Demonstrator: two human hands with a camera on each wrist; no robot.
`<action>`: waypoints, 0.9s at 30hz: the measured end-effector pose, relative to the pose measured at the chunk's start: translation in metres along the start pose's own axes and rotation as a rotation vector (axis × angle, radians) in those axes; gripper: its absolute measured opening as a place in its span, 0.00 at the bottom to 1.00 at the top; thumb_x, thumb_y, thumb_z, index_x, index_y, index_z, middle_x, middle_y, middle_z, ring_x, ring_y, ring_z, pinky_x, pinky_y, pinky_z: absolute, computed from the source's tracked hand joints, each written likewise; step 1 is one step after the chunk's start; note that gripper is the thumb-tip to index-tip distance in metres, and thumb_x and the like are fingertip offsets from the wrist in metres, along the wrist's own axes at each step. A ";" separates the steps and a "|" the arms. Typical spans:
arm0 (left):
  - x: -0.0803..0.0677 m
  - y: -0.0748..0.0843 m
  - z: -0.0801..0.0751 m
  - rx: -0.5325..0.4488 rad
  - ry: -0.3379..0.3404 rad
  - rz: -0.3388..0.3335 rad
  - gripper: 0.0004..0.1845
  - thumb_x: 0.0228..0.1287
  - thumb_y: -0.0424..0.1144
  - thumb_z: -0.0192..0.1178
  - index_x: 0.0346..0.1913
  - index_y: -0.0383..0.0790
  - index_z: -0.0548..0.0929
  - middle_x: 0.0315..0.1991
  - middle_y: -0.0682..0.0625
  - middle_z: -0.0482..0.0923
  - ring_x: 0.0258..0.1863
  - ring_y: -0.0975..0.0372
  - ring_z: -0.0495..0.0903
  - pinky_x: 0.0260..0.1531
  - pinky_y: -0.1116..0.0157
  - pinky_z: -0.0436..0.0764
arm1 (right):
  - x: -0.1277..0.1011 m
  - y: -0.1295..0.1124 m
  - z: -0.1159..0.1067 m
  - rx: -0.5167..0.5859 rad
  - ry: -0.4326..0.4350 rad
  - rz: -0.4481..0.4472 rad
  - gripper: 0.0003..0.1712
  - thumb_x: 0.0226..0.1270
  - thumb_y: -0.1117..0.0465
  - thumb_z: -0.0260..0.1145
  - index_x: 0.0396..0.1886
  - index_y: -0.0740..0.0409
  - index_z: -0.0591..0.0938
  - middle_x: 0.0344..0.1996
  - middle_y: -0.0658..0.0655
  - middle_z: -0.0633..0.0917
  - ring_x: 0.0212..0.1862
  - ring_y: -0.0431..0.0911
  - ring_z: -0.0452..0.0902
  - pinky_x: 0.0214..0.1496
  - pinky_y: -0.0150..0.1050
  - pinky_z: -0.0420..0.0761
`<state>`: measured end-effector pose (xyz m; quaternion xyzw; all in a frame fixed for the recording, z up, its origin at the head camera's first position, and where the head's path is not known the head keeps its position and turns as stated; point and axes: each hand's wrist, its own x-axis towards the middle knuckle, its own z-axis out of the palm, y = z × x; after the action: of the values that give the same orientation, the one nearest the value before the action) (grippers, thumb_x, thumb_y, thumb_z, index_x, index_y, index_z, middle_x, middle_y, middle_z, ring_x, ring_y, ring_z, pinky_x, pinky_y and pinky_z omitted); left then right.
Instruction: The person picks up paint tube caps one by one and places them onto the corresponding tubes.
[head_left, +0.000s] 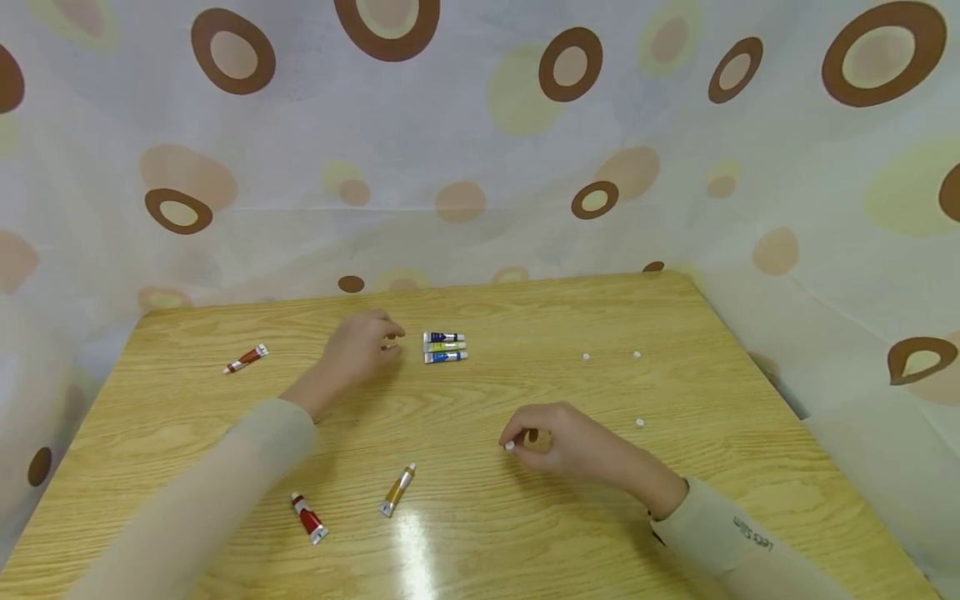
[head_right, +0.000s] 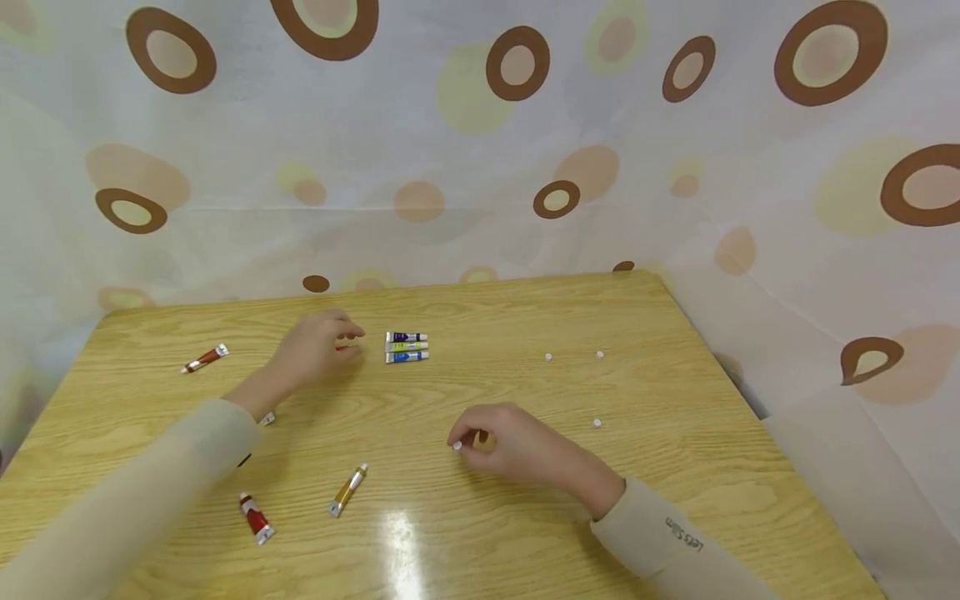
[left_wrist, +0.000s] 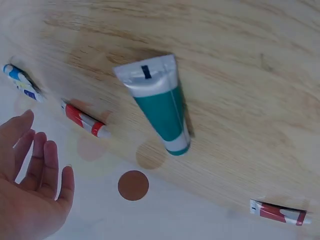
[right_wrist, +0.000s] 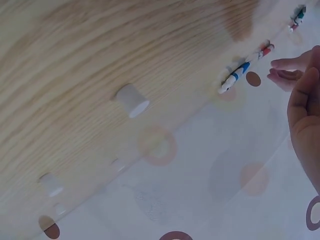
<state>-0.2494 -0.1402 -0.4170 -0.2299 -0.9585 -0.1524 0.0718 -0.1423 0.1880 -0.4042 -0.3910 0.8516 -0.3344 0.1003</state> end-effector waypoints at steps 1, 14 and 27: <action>-0.001 -0.003 -0.001 0.000 -0.008 -0.004 0.13 0.65 0.37 0.71 0.50 0.37 0.90 0.44 0.44 0.86 0.42 0.52 0.85 0.46 0.53 0.85 | 0.000 0.000 -0.001 0.005 0.007 0.001 0.07 0.69 0.69 0.68 0.42 0.56 0.87 0.40 0.53 0.91 0.42 0.32 0.81 0.47 0.31 0.86; -0.010 -0.023 -0.005 0.008 -0.107 -0.031 0.17 0.65 0.34 0.70 0.55 0.35 0.87 0.48 0.43 0.86 0.48 0.49 0.85 0.53 0.50 0.84 | -0.003 0.003 -0.006 0.013 0.058 -0.029 0.07 0.70 0.67 0.68 0.44 0.53 0.87 0.42 0.52 0.89 0.41 0.33 0.79 0.46 0.33 0.85; -0.013 -0.029 -0.003 -0.024 -0.150 -0.108 0.13 0.66 0.32 0.68 0.52 0.34 0.89 0.39 0.43 0.85 0.35 0.56 0.79 0.39 0.56 0.82 | -0.003 0.002 -0.010 0.029 0.113 0.007 0.08 0.71 0.65 0.69 0.46 0.51 0.88 0.40 0.52 0.89 0.41 0.32 0.78 0.43 0.36 0.83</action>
<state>-0.2509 -0.1711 -0.4249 -0.1896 -0.9703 -0.1500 -0.0113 -0.1460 0.1958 -0.3987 -0.3672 0.8523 -0.3677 0.0589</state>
